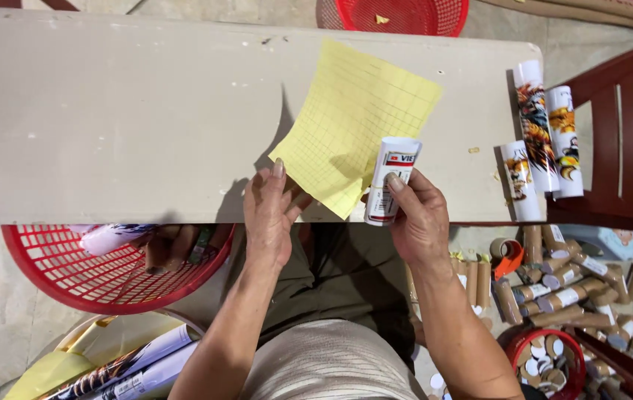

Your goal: Assembling and labeling cardboard tubes for firework casings, including inserting paper and sealing ends.

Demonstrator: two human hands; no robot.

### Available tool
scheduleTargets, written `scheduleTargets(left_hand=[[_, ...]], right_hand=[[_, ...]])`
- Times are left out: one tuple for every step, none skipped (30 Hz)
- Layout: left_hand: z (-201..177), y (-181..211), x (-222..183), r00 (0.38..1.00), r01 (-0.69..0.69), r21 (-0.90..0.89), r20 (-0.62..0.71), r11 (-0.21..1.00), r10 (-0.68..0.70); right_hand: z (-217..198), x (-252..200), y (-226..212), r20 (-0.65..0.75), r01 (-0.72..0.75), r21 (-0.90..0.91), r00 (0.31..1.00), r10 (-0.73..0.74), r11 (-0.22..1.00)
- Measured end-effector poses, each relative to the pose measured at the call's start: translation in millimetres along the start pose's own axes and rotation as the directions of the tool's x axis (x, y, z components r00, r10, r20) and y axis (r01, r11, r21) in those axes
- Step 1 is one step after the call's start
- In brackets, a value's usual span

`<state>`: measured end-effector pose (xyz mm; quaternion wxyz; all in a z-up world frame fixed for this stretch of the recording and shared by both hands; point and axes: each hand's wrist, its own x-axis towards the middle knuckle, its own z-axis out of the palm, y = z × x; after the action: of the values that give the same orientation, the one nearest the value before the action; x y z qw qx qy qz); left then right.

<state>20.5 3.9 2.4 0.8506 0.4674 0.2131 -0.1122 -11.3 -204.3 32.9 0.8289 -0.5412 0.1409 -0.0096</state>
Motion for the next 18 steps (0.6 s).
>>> scheduleTargets(left_hand=[[3,3,-7,0.997,0.041,-0.034,0.06,0.999,-0.039],[7,6,-14,0.99,0.086,-0.066,0.119,0.994,-0.078],[7,-3,-9,0.988,0.094,-0.06,0.127,0.994,-0.086],[4,-12,-7,0.959,0.196,-0.036,0.216,0.98,-0.184],[0,-21,-5,0.912,0.294,-0.003,0.299,0.956,-0.279],[-2,-33,0,0.911,0.297,-0.001,0.298,0.955,-0.284],[-5,-44,6,0.949,0.174,0.079,0.253,0.981,-0.189],[-8,-57,11,0.973,0.054,0.163,0.213,0.985,-0.089],[-7,-50,12,0.973,0.06,0.164,0.21,0.985,-0.095],[-6,-41,16,0.996,-0.019,0.242,0.093,0.97,-0.003],[-4,-32,21,0.995,-0.089,0.327,-0.017,0.941,0.1],[-14,-20,30,0.995,-0.088,0.328,-0.018,0.94,0.1],[-24,-9,40,0.988,-0.104,0.339,-0.076,0.935,0.138],[-36,2,47,0.975,-0.115,0.351,-0.137,0.929,0.173],[-49,16,48,0.975,-0.11,0.353,-0.142,0.929,0.169],[-59,32,52,0.959,-0.012,0.439,-0.249,0.898,0.135],[-70,48,56,0.928,0.094,0.509,-0.356,0.855,0.11],[-93,43,67,0.928,0.092,0.509,-0.357,0.856,0.112]], right_hand=[[-4,-6,0,-0.003,0.006,0.06,1.0,-0.006,0.998],[-8,-12,0,-0.007,0.011,0.119,1.0,-0.01,0.993],[-15,-15,4,-0.019,0.015,0.121,1.0,-0.012,0.993],[-20,-20,10,-0.024,0.011,0.155,1.0,-0.007,0.988],[-25,-25,16,-0.028,0.007,0.189,1.0,-0.002,0.982],[-27,-27,19,-0.032,0.005,0.191,1.0,0.002,0.982],[-29,-29,23,-0.032,-0.023,0.173,0.999,0.029,0.985],[-31,-32,26,-0.032,-0.053,0.153,0.998,0.058,0.987],[-30,-35,24,-0.036,-0.058,0.153,0.997,0.064,0.986],[-28,-35,20,-0.091,-0.045,0.101,0.994,0.054,0.994],[-26,-35,17,-0.146,-0.034,0.047,0.988,0.04,0.998],[-28,-35,16,-0.146,-0.036,0.048,0.988,0.042,0.998],[-31,-35,16,-0.143,-0.015,0.089,0.989,0.027,0.996],[-33,-36,16,-0.141,0.001,0.129,0.99,0.017,0.992],[-31,-37,17,-0.141,-0.005,0.129,0.99,0.024,0.992],[-29,-35,17,-0.14,-0.007,0.097,0.99,0.02,0.995],[-27,-32,17,-0.138,-0.008,0.064,0.99,0.017,0.998],[-26,-31,19,-0.137,-0.007,0.064,0.99,0.016,0.998]])
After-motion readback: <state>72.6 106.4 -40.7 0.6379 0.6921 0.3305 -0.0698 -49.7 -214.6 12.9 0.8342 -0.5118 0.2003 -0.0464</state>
